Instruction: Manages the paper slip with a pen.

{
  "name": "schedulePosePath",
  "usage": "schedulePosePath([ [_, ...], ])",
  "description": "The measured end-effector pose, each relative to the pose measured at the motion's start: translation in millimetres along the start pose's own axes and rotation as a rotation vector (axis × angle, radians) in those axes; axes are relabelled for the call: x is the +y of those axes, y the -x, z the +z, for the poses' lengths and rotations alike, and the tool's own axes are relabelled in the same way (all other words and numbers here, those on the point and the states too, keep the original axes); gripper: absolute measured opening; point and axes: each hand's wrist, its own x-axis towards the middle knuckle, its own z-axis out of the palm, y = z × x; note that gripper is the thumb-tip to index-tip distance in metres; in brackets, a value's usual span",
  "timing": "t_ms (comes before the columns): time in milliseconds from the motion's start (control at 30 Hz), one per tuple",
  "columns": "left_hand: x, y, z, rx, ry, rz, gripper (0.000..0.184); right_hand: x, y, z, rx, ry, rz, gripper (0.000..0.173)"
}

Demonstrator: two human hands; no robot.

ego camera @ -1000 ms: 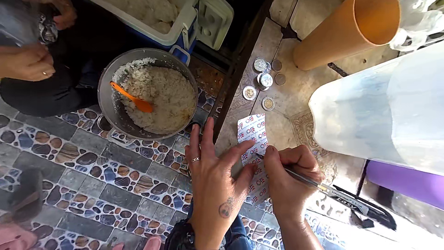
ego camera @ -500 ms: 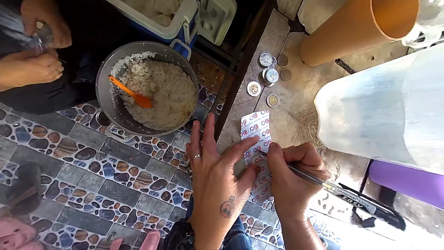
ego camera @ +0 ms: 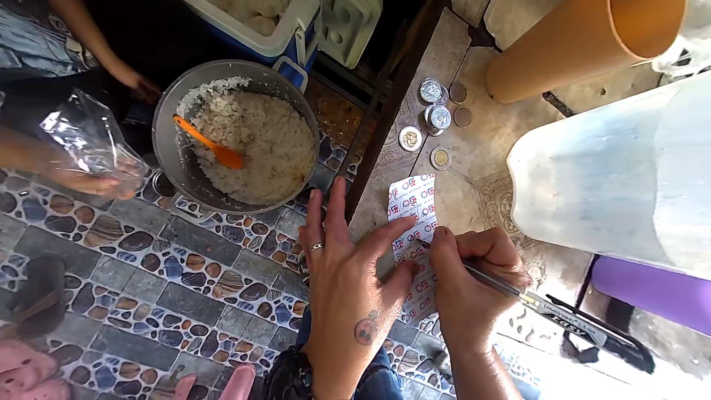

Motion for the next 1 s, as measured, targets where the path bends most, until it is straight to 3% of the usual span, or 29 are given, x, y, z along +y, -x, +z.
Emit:
schedulePosePath([
  [1000, 0.2, -0.7, -1.1, -0.017, 0.02, -0.02, 0.039, 3.5, 2.6, -1.6, -0.013, -0.029, -0.027, 0.028],
])
